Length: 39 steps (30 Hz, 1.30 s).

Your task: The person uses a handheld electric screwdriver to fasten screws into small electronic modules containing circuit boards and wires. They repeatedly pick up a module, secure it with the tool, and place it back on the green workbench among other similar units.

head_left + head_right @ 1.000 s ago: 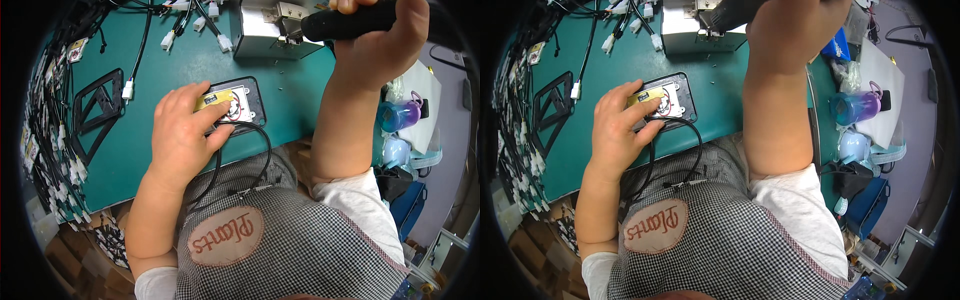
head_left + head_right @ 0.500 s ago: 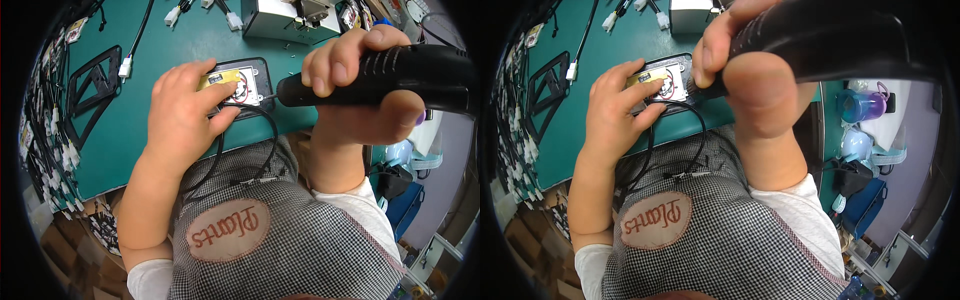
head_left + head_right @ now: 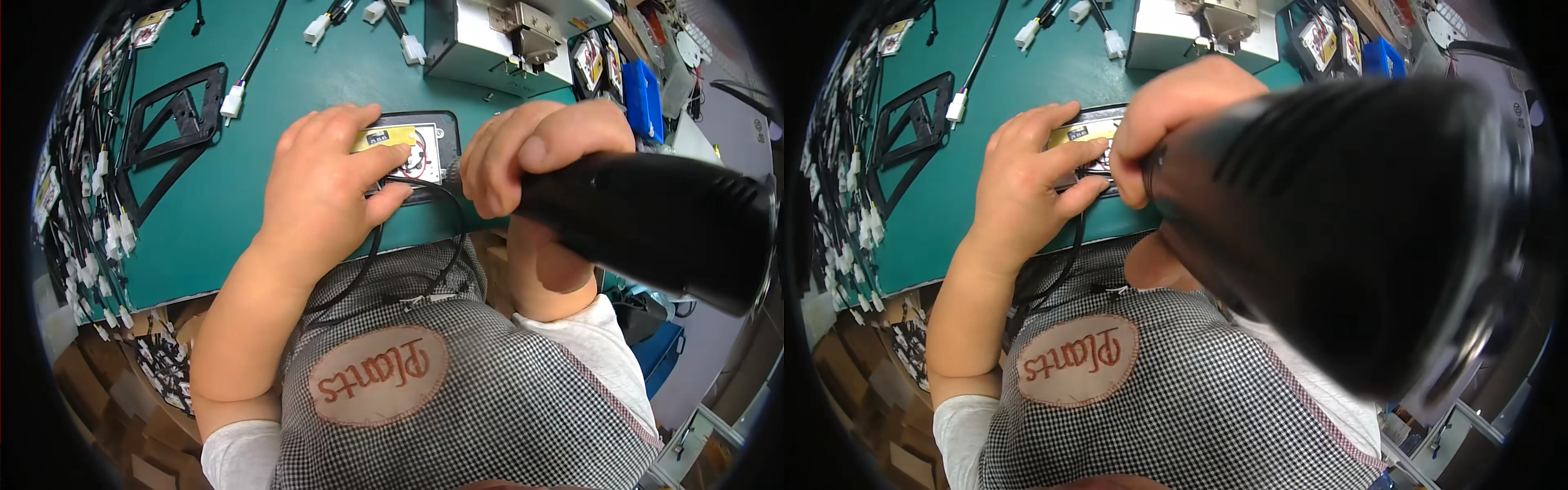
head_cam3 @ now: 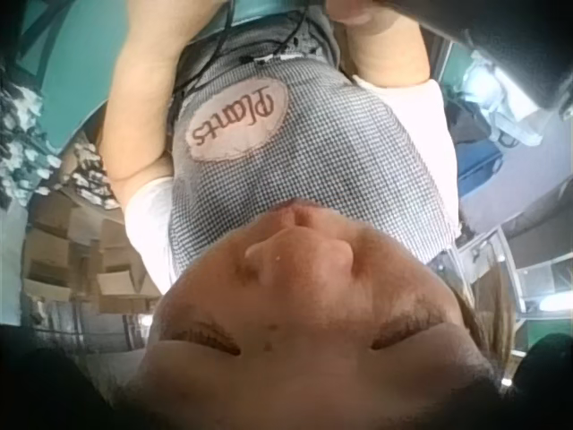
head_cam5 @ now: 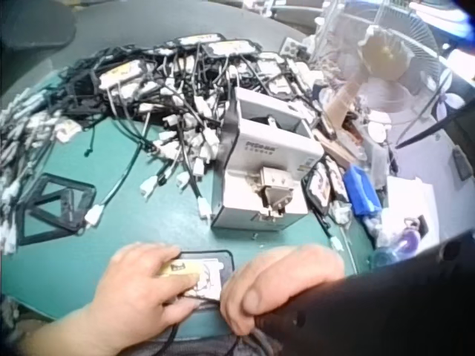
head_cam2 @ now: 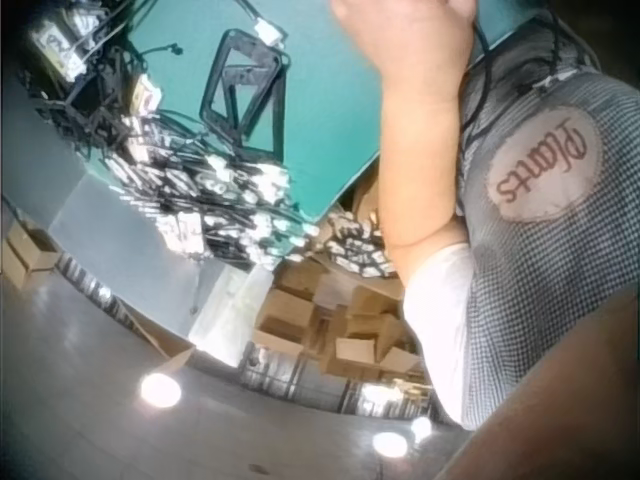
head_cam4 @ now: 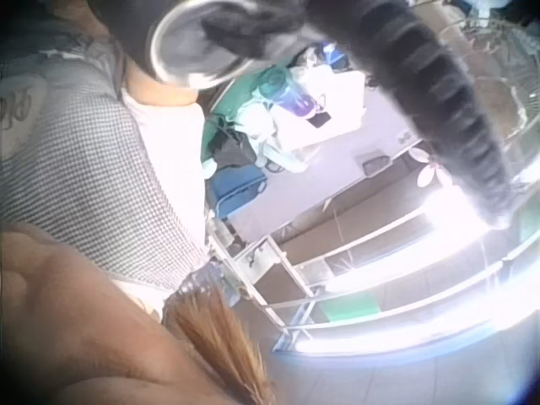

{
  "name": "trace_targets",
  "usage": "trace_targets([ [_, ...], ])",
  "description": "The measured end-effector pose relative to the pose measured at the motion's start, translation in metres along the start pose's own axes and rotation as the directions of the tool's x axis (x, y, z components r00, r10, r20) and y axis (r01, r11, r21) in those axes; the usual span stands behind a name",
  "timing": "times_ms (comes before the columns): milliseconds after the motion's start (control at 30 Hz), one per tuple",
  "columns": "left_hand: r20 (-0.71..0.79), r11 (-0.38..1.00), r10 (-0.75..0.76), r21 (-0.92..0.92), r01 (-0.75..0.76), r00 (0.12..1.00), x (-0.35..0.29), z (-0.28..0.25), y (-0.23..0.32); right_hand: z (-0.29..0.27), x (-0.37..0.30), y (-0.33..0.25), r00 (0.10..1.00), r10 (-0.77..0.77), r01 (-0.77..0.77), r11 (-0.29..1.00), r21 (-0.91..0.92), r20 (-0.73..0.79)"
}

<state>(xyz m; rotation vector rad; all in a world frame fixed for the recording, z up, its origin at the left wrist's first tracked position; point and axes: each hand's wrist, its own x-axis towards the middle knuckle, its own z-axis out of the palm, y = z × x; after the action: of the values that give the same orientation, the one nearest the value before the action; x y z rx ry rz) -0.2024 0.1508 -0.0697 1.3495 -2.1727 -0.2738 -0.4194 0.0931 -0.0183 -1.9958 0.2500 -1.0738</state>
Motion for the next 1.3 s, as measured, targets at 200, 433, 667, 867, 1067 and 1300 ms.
trace_targets([
  [200, -0.003, 1.000, -0.004, -0.010, 0.004, 1.000, 0.000, 0.001, 0.000, 0.027, -0.019, -0.002, 0.882, 0.122, -0.049, 0.984, 0.168, -0.455],
  [433, 0.021, 1.000, -0.025, 0.010, 0.025, 0.999, 0.000, 0.000, 0.003, -0.049, 0.007, -0.016, 0.760, -0.050, 0.227, 0.954, 0.193, -0.649],
  [667, 0.035, 0.999, -0.032, 0.004, 0.032, 0.999, 0.001, 0.001, 0.003, -0.043, 0.046, -0.011, 0.590, -0.050, 0.181, 0.981, 0.071, -0.806],
  [867, 0.040, 1.000, -0.006, 0.002, 0.006, 0.999, 0.003, 0.000, 0.003, -0.030, 0.052, -0.013, 0.581, -0.049, 0.112, 0.993, 0.020, -0.813],
  [1067, 0.080, 0.999, 0.036, -0.041, -0.033, 0.996, -0.001, -0.006, -0.006, -0.062, 0.017, -0.005, 0.950, 0.004, 0.121, 0.918, 0.379, -0.313],
  [1300, 0.236, 0.996, -0.069, -0.038, 0.080, 0.969, -0.024, -0.041, -0.027, -0.006, 0.020, -0.001, 0.994, -0.096, 0.105, 0.815, 0.570, -0.045],
])
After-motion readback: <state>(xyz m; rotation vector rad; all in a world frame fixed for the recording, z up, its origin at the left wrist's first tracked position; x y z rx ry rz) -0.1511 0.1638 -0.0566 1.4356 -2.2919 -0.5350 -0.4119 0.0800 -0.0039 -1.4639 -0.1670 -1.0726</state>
